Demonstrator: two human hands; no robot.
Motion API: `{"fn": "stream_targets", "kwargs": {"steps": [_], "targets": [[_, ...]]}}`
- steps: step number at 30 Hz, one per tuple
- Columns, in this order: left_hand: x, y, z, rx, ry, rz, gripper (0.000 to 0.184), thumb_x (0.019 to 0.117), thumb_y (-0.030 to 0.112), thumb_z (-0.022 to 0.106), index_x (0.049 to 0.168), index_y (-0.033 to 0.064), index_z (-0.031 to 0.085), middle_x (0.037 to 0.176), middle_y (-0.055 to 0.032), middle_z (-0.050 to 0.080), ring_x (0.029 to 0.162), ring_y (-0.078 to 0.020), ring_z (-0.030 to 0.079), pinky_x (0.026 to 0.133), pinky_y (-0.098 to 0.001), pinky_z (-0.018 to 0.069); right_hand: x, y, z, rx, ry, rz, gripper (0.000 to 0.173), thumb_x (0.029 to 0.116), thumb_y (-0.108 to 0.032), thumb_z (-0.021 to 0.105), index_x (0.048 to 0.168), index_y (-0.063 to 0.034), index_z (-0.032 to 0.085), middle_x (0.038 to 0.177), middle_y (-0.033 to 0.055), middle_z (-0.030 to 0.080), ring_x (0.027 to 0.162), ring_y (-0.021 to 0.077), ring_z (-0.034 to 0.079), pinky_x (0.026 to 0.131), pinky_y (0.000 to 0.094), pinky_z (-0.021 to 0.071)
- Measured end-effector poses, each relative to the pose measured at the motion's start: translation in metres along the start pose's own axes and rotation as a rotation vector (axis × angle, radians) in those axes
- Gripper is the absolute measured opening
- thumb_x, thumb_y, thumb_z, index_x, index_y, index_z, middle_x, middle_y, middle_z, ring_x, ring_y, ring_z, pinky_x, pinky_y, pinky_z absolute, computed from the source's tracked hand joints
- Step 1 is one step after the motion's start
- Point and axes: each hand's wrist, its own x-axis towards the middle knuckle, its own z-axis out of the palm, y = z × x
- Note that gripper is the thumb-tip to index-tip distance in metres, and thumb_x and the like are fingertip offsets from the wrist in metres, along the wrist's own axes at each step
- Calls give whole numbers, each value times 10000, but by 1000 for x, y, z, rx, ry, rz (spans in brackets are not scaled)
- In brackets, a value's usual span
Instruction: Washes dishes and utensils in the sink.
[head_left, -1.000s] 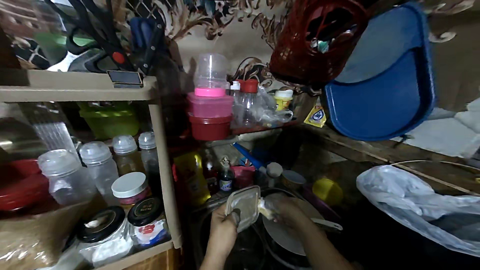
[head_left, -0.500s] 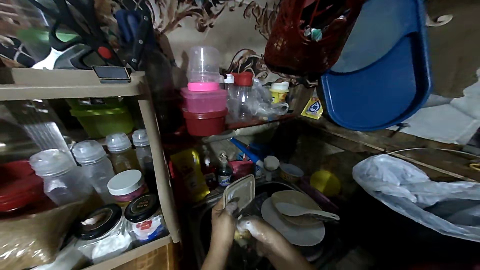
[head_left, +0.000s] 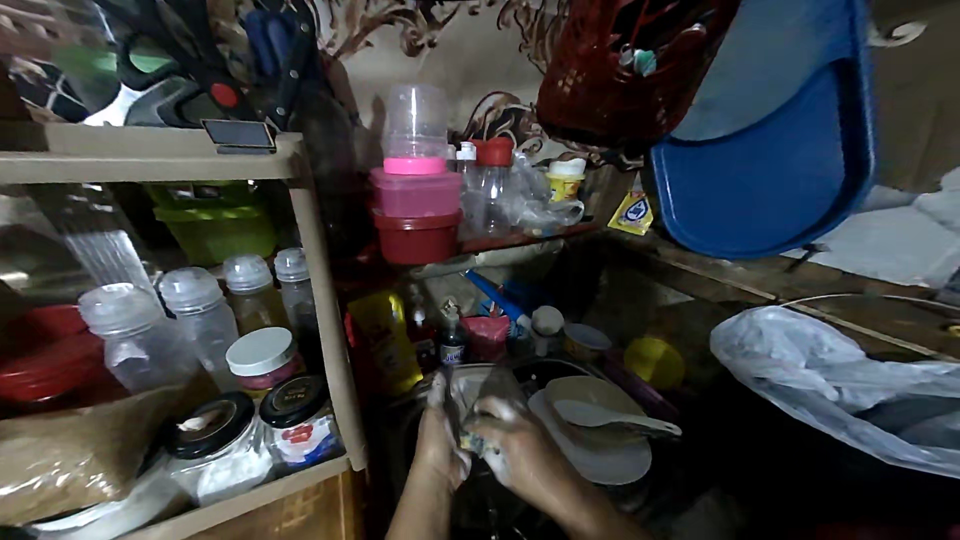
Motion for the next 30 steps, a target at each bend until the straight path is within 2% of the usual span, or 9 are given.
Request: {"fn": "stream_targets", "kwargs": {"steps": [3, 7, 10, 14, 18, 21, 24, 27, 30], "targets": [[-3, -2, -3, 5, -39, -39, 676, 1068, 604, 192, 1189, 70, 589, 926, -104, 686, 817, -198, 687, 690, -376, 583, 5, -10, 12, -47, 7, -97, 158, 869, -20, 674, 990, -45, 772, 1150, 185, 708, 1123, 361, 678, 944, 499, 576], [-6, -2, -2, 119, -45, -38, 660, 1073, 592, 193, 1228, 89, 591, 950, -108, 694, 838, -215, 695, 700, -396, 590, 34, -13, 3, -52, 2, 105, 227, 900, -36, 646, 1095, -27, 762, 1178, 202, 704, 1113, 368, 679, 959, 517, 558], [-10, -3, -4, 268, -24, -8, 551, 1112, 467, 274, 1308, 34, 553, 1008, -160, 685, 862, -262, 700, 710, -429, 602, 65, -20, -11, -48, -107, 337, 278, 954, -72, 628, 1215, -73, 726, 1295, 171, 653, 1202, 335, 630, 1032, 492, 509], [-8, -5, -3, 404, 12, 197, 339, 1119, 214, 378, 1210, -24, 602, 883, -114, 679, 736, -176, 680, 649, -338, 596, 84, -2, -9, 58, -42, 560, 322, 929, -81, 689, 1250, -91, 688, 1307, 160, 640, 1178, 340, 640, 990, 534, 540], [-1, -2, -7, 256, 130, 268, 330, 1122, 228, 349, 1224, 2, 568, 898, -91, 665, 763, -157, 678, 675, -336, 593, 48, -14, 3, 176, -128, 449, 495, 924, -12, 651, 1406, -111, 600, 1360, 200, 620, 1262, 368, 596, 1079, 533, 476], [2, -5, -6, 209, 266, 237, 276, 1104, 245, 425, 1155, 17, 572, 831, -83, 627, 677, -149, 639, 601, -323, 568, 9, 3, 37, 173, 61, 181, 402, 858, -73, 710, 1260, -80, 712, 1366, 164, 645, 1345, 340, 550, 1160, 527, 402], [1, -14, -6, 381, 316, 227, 270, 1082, 245, 503, 1156, 10, 616, 825, -63, 600, 682, -125, 602, 615, -290, 535, 5, 29, 21, 150, 88, 503, 410, 883, -126, 736, 1287, -88, 676, 1571, 181, 446, 1464, 354, 409, 1191, 530, 358], [-3, -21, -2, 622, 341, 235, 299, 1079, 273, 521, 1070, 3, 648, 774, -45, 586, 638, -94, 562, 587, -256, 496, 7, 51, -14, 289, 101, 842, 365, 955, -153, 715, 1279, -19, 614, 1317, 216, 612, 1165, 351, 635, 974, 528, 533], [-7, -30, 12, 723, 290, 201, 337, 1078, 286, 528, 1138, -22, 649, 877, -84, 623, 750, -118, 595, 691, -288, 517, -4, 67, -41, 396, 123, 924, 403, 986, -173, 690, 1325, 8, 568, 1179, 244, 658, 1055, 365, 667, 928, 540, 544]]}}
